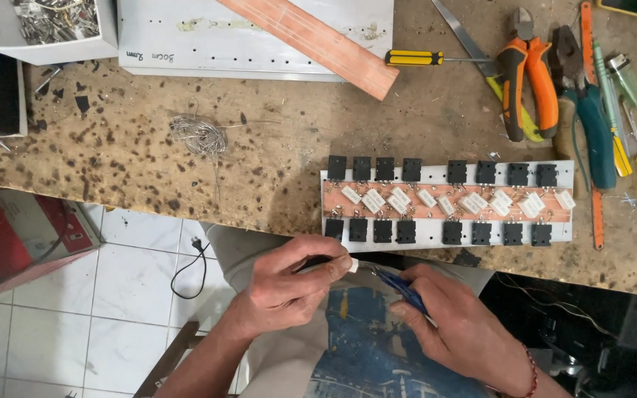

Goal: Trimming component leads with pliers and soldering them onto a circuit board at an electronics repair bench.

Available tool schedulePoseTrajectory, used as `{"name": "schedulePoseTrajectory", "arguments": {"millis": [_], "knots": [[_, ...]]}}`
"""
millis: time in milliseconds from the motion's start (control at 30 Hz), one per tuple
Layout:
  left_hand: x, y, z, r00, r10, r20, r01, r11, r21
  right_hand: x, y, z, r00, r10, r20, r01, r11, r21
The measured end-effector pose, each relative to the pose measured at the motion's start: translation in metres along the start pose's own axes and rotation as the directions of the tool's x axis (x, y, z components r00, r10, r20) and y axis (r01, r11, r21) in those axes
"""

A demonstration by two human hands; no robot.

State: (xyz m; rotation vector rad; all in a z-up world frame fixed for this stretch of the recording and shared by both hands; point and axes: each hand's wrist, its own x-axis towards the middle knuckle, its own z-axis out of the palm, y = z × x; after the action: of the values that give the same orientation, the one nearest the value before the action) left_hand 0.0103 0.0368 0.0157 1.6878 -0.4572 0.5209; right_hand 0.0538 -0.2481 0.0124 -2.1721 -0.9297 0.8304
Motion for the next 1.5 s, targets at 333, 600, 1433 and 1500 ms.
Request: {"name": "schedulePoseTrajectory", "arguments": {"millis": [333,600,1433,1500], "knots": [[0.012,0.005,-0.004,0.992,0.079,0.096,-0.073,0.996,-0.060,0.001,-0.011,-0.017,0.935,0.268,0.231,-0.293,0.952,0.084],[0.025,0.009,-0.008,0.948,0.171,0.269,-0.161,0.985,-0.060,0.006,-0.027,-0.042,0.884,0.300,0.358,-0.406,0.873,0.269],[-0.005,0.010,0.071,0.829,-0.164,-0.534,0.089,0.983,-0.162,0.061,-0.080,0.006,0.749,0.075,-0.659,0.332,0.818,0.470],[-0.009,0.010,0.070,0.869,-0.125,-0.479,0.101,0.992,-0.076,0.063,-0.083,0.001,0.757,0.115,-0.644,0.305,0.809,0.503]]}}
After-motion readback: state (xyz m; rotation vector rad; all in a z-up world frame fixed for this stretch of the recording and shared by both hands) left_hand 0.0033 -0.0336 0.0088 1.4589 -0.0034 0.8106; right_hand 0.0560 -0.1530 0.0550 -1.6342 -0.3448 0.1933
